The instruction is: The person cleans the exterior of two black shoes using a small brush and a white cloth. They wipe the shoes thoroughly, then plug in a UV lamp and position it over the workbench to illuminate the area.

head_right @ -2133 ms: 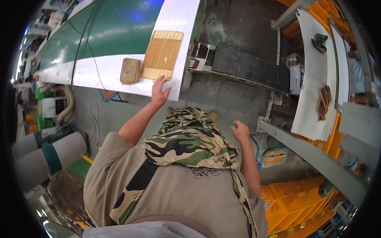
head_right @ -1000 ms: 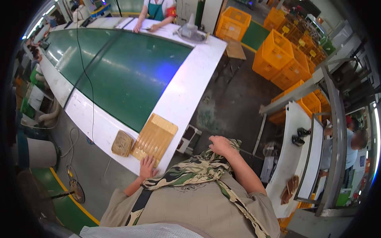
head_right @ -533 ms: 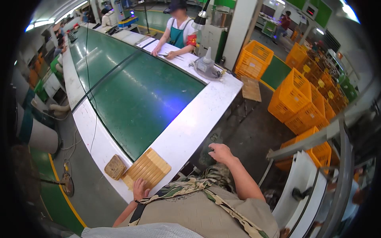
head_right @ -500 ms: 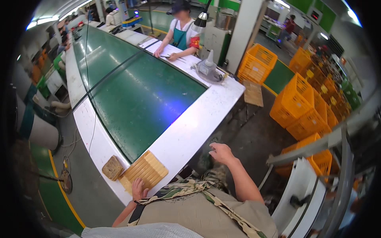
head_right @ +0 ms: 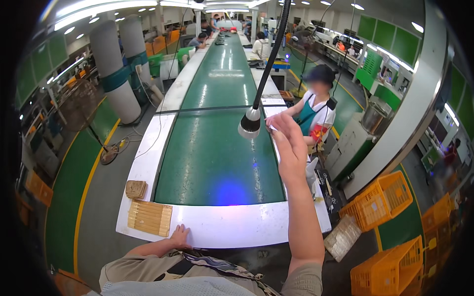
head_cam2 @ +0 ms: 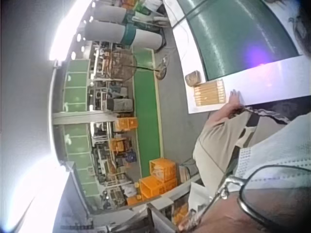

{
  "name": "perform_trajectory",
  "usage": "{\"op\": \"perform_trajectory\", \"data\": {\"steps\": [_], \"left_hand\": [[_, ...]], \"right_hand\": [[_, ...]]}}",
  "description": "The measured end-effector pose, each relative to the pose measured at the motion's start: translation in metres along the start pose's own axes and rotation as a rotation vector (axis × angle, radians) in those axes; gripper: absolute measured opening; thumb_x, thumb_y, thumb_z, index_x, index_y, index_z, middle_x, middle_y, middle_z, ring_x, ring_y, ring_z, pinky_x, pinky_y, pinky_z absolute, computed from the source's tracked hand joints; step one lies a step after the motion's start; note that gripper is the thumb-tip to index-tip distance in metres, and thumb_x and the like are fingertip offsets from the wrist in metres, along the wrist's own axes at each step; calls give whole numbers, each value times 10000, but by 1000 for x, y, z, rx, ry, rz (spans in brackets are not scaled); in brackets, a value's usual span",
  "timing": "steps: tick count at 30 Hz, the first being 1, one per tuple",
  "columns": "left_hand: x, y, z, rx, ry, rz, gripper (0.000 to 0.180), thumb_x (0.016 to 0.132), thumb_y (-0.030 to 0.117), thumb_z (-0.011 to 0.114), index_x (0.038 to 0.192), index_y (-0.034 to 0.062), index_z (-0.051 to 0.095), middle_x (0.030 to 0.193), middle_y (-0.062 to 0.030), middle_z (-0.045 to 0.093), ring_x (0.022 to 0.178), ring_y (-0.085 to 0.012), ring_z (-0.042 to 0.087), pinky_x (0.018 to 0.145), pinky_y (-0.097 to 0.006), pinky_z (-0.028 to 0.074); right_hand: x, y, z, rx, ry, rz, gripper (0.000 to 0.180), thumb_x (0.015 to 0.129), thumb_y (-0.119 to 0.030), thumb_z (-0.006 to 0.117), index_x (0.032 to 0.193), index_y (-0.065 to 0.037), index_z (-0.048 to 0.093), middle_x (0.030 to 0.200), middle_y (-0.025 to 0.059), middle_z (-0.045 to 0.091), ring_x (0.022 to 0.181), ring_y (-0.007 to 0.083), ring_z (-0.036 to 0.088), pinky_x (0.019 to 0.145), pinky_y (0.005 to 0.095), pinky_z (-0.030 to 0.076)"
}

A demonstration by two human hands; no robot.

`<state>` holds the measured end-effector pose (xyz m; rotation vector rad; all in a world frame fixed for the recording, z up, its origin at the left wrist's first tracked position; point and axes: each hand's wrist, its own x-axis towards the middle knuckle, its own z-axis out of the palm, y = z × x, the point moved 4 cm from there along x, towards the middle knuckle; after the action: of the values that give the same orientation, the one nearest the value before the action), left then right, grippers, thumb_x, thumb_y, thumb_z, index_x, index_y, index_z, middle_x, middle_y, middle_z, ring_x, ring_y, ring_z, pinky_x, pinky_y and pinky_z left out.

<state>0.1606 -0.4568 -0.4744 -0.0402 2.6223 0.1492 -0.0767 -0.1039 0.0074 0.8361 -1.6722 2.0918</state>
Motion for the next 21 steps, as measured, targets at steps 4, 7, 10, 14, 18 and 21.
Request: {"op": "perform_trajectory", "data": {"steps": [4,7,10,14,18,21], "left_hand": [[10,-2,4,-70,-33,27,1142,627,569,811,1496,58,274,1532,-322,168,1408,-523,175,1133,-558,272],[-1,3,-1,-6,-67,7,1140,628,550,817,1499,62,266,1541,-312,150,1418,-517,159,1130,-554,283],[-1,10,-11,-32,-51,-23,1122,636,534,818,1495,62,273,1540,-303,159,1421,-512,157,1120,-563,298],[8,-4,2,-116,-65,-25,1088,661,504,811,1497,74,263,1551,-283,144,1430,-495,142,1121,-580,286],[11,11,4,-83,-44,-58,1084,655,541,809,1466,29,304,1504,-320,206,1394,-529,205,1096,-569,335],[28,17,11,-85,-118,-94,1096,662,515,816,1461,-11,282,1530,-330,122,1393,-550,161,1099,-573,326]], "right_hand": [[54,-6,9,299,-208,-9,490,1029,-260,463,1415,34,396,1341,196,534,1288,262,483,1066,363,372],[58,-4,27,447,-312,5,454,1036,-274,422,1364,40,433,1236,225,599,1130,289,590,972,375,444],[58,-5,36,403,-330,-32,393,1038,-246,419,1281,55,489,987,175,661,910,237,638,836,336,486],[58,-7,34,347,-287,-82,301,1038,-183,418,1178,42,561,814,83,634,748,137,601,684,254,478],[43,-16,19,217,-225,-142,296,1036,-167,411,1181,52,548,771,83,627,712,137,597,677,262,482],[33,-36,3,129,-202,-115,298,1037,-169,405,1169,63,538,746,83,628,703,135,598,673,259,481]]}}
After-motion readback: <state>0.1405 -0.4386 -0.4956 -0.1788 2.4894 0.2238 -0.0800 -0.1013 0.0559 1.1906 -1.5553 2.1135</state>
